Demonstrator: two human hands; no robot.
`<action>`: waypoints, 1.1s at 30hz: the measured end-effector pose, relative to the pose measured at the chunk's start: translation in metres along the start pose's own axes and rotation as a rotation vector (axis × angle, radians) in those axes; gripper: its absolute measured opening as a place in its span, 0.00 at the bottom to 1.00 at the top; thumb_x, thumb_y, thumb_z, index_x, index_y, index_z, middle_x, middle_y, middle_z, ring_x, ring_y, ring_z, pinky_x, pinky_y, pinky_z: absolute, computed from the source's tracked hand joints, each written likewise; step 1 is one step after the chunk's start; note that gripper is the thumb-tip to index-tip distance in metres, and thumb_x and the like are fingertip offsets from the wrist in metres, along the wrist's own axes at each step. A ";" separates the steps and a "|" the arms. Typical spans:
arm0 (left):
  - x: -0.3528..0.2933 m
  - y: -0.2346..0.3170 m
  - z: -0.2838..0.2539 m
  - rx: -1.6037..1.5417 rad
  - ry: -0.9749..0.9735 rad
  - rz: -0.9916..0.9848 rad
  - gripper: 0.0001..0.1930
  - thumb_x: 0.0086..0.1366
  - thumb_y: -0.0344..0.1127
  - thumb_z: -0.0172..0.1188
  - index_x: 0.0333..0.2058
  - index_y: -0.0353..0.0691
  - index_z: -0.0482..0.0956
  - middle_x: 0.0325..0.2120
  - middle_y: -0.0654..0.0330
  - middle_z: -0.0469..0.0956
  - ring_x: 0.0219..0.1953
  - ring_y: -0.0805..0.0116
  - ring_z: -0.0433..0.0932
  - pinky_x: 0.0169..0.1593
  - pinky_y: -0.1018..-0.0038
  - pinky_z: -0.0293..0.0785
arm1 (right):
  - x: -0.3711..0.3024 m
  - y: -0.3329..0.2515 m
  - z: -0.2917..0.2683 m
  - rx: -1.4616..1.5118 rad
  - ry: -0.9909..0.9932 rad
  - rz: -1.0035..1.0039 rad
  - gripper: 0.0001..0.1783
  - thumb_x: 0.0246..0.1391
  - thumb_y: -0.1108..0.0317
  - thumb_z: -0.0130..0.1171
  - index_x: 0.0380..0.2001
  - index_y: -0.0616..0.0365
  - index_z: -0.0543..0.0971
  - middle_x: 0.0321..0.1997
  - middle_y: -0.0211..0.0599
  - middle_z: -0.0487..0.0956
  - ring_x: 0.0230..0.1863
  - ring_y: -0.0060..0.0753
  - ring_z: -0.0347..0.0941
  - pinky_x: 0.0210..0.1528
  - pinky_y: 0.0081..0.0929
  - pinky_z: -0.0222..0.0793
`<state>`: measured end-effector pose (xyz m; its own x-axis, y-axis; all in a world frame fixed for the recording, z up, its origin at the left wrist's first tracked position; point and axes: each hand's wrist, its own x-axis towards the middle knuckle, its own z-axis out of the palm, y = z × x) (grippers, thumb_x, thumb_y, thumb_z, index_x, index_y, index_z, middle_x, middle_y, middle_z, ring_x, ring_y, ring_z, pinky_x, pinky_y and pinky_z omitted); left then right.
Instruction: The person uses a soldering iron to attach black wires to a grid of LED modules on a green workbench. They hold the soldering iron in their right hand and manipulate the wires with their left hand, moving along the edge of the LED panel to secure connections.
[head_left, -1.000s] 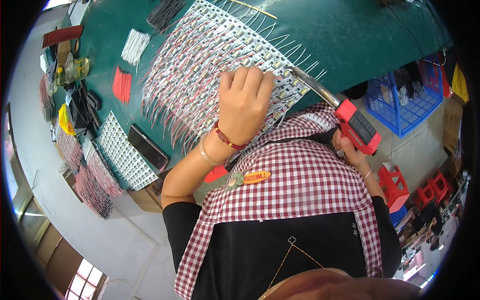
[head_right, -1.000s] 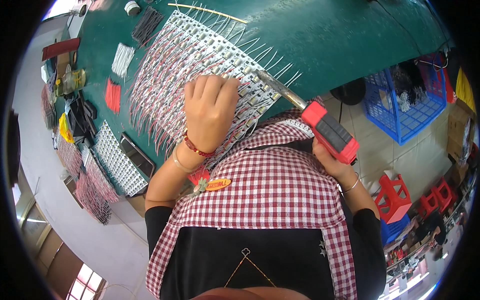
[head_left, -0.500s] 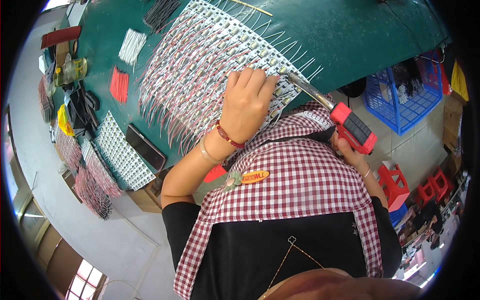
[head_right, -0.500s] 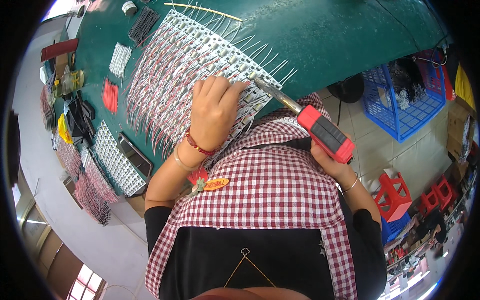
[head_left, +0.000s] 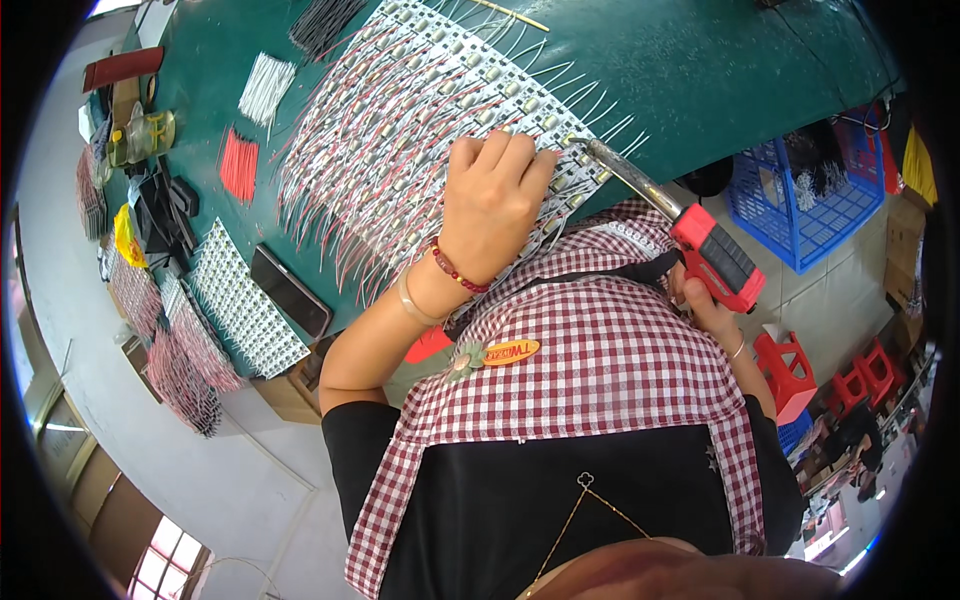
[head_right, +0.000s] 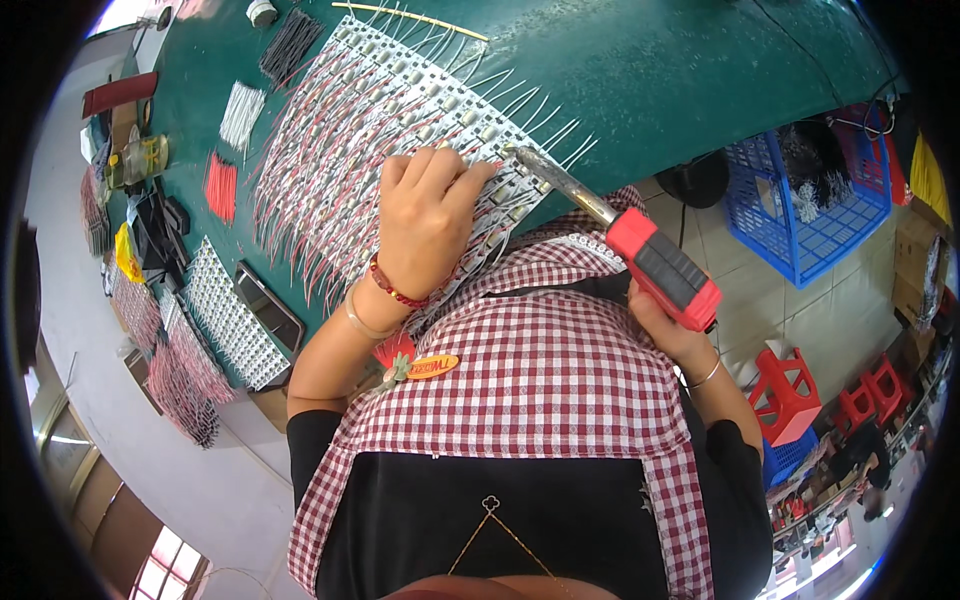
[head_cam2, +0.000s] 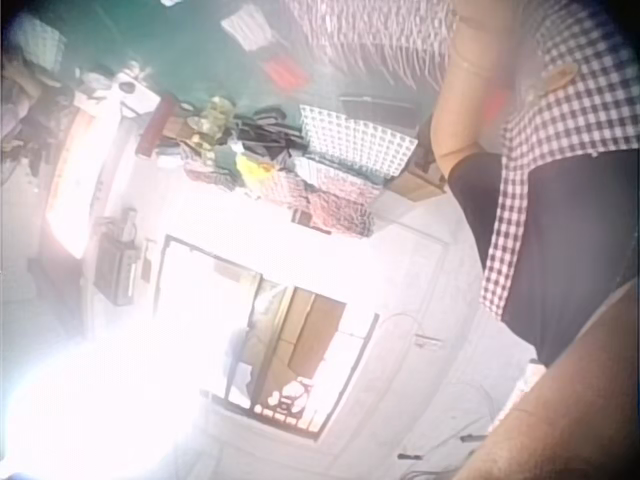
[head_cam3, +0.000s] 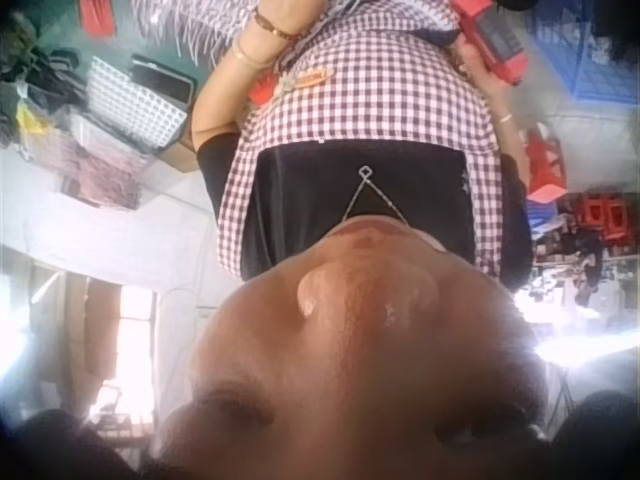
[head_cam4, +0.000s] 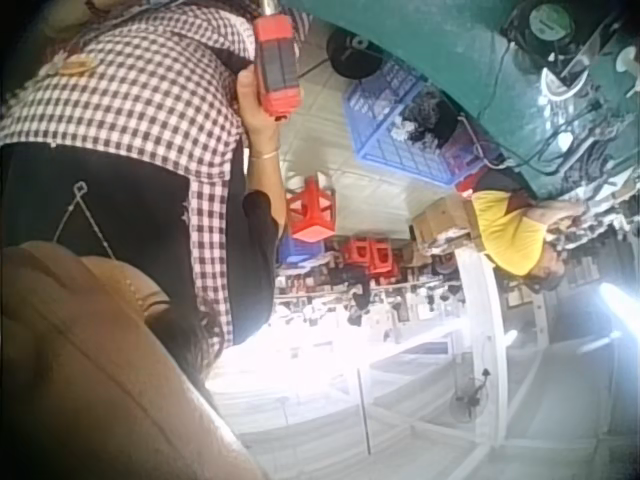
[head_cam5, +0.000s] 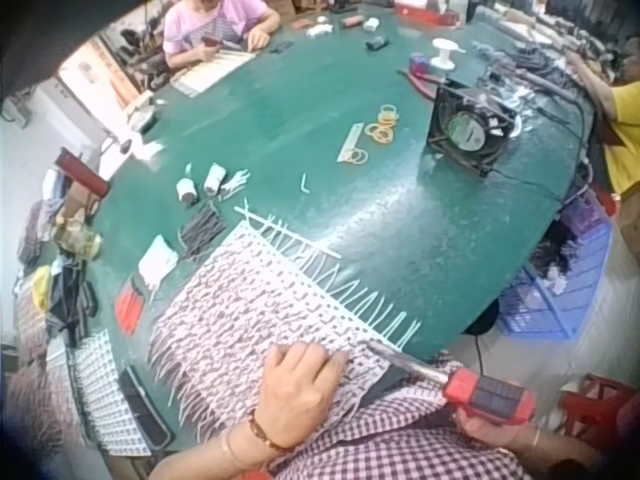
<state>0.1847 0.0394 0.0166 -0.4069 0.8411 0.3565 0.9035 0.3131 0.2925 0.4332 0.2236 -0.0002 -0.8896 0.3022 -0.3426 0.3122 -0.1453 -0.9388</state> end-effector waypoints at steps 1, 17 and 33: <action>0.000 0.000 -0.001 0.009 -0.004 -0.002 0.11 0.51 0.26 0.55 0.34 0.44 0.80 0.23 0.65 0.67 0.30 0.68 0.69 0.36 0.70 0.60 | 0.001 -0.001 0.001 0.002 0.006 -0.011 0.12 0.51 0.63 0.64 0.28 0.61 0.77 0.24 0.31 0.76 0.27 0.23 0.72 0.31 0.23 0.68; -0.002 0.015 -0.004 -0.044 0.032 0.038 0.12 0.48 0.25 0.59 0.34 0.42 0.80 0.25 0.65 0.67 0.30 0.67 0.68 0.38 0.69 0.60 | -0.015 0.007 -0.001 0.146 -0.003 0.058 0.13 0.53 0.61 0.62 0.32 0.60 0.75 0.27 0.28 0.74 0.29 0.20 0.69 0.34 0.22 0.66; -0.007 0.017 0.003 -0.022 -0.051 0.025 0.11 0.52 0.29 0.56 0.35 0.36 0.79 0.28 0.61 0.68 0.34 0.65 0.69 0.38 0.68 0.61 | -0.023 0.017 -0.004 -0.109 0.063 0.089 0.14 0.45 0.61 0.65 0.27 0.60 0.77 0.27 0.33 0.76 0.28 0.27 0.72 0.32 0.24 0.67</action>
<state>0.2032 0.0398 0.0163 -0.3767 0.8698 0.3185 0.9097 0.2826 0.3042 0.4600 0.2181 -0.0089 -0.8350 0.3521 -0.4228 0.4261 -0.0721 -0.9018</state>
